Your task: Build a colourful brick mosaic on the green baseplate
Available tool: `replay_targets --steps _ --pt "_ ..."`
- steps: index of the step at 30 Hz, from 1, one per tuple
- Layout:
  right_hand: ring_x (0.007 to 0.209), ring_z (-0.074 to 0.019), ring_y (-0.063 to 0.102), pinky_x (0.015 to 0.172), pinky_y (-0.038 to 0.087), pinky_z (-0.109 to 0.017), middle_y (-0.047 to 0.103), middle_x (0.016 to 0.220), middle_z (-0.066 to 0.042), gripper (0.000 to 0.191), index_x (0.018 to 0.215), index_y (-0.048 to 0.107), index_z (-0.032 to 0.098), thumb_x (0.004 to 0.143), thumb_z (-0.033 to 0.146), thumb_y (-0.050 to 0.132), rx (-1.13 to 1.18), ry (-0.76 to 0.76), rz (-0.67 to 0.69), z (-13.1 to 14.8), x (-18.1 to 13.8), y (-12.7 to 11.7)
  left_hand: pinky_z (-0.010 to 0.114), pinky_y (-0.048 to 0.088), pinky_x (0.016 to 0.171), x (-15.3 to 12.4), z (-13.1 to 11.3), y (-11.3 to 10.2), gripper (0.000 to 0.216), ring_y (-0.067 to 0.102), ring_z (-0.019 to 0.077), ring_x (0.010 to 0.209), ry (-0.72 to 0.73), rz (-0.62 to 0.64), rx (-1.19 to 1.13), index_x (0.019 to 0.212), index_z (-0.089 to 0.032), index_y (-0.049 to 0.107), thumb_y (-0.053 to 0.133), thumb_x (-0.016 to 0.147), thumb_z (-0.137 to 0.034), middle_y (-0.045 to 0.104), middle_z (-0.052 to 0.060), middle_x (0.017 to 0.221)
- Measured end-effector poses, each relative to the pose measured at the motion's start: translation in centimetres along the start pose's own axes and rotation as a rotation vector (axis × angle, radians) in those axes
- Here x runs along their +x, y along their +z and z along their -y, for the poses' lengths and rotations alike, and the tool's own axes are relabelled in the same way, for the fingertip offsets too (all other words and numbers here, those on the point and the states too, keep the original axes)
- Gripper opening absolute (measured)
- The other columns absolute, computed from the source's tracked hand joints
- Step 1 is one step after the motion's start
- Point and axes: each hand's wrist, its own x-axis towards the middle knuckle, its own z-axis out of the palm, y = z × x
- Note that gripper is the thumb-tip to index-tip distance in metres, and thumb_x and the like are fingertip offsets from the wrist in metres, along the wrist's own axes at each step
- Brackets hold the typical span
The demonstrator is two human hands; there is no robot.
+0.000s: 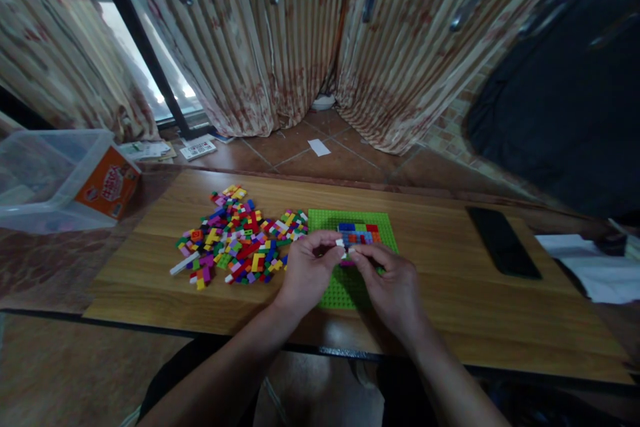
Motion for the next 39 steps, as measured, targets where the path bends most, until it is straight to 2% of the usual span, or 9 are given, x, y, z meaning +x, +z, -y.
replay_targets --steps 5,10,20,29,34,39 --pt "0.084 -0.0214 0.067 0.076 0.053 -0.036 0.073 0.092 -0.006 0.025 0.094 0.074 0.023 0.091 0.04 0.055 -0.065 0.046 -0.046 -2.0 0.8 -2.9 0.023 0.047 0.062 0.2 -0.3 -0.5 0.015 0.057 0.0104 0.063 -0.076 -0.002 -0.063 0.082 -0.015 0.07 0.071 0.067 -0.018 0.066 0.0 0.071" --pt "0.083 -0.0208 0.067 0.077 0.052 -0.035 0.072 0.091 -0.005 0.023 0.089 0.073 0.024 0.091 0.039 0.056 -0.209 0.001 0.054 -3.3 1.1 -4.5 0.023 0.046 0.062 0.5 -0.4 -0.9 0.016 0.057 0.01 0.063 -0.099 0.012 -0.048 0.083 -0.014 0.07 0.072 0.067 -0.017 0.066 -0.001 0.071" --pt "0.079 -0.0198 0.066 0.073 0.052 -0.034 0.071 0.087 -0.004 0.019 0.086 0.072 0.025 0.091 0.032 0.055 -0.312 -0.113 0.154 -3.7 1.1 -4.5 0.023 0.046 0.063 0.6 0.3 -1.0 0.018 0.058 0.0117 0.065 -0.065 0.072 0.018 0.085 -0.014 0.07 0.071 0.068 -0.019 0.068 0.001 0.073" --pt "0.079 -0.0212 0.063 0.073 0.049 -0.034 0.067 0.087 -0.007 0.026 0.084 0.071 0.024 0.094 0.025 0.047 -0.546 -0.245 0.197 -3.9 1.5 -3.9 0.023 0.046 0.064 0.5 0.1 -1.0 0.015 0.058 0.0108 0.065 -0.067 0.079 0.034 0.083 -0.015 0.071 0.069 0.068 -0.014 0.068 0.0 0.072" --pt "0.083 -0.021 0.064 0.075 0.05 -0.034 0.068 0.093 -0.007 0.024 0.092 0.07 0.024 0.094 0.024 0.046 -0.488 -0.243 0.198 -3.6 1.4 -3.6 0.023 0.046 0.064 0.5 0.0 -0.9 0.016 0.058 0.0112 0.065 -0.072 0.079 0.033 0.084 -0.015 0.071 0.069 0.068 -0.015 0.068 0.0 0.074" --pt "0.081 -0.0206 0.065 0.074 0.051 -0.034 0.067 0.09 -0.006 0.022 0.091 0.07 0.023 0.094 0.027 0.048 -0.43 -0.202 0.154 -3.5 1.1 -3.5 0.023 0.046 0.064 0.4 -0.2 -0.9 0.014 0.058 0.0108 0.065 -0.061 0.077 0.012 0.082 -0.015 0.071 0.07 0.068 -0.015 0.067 0.0 0.072"
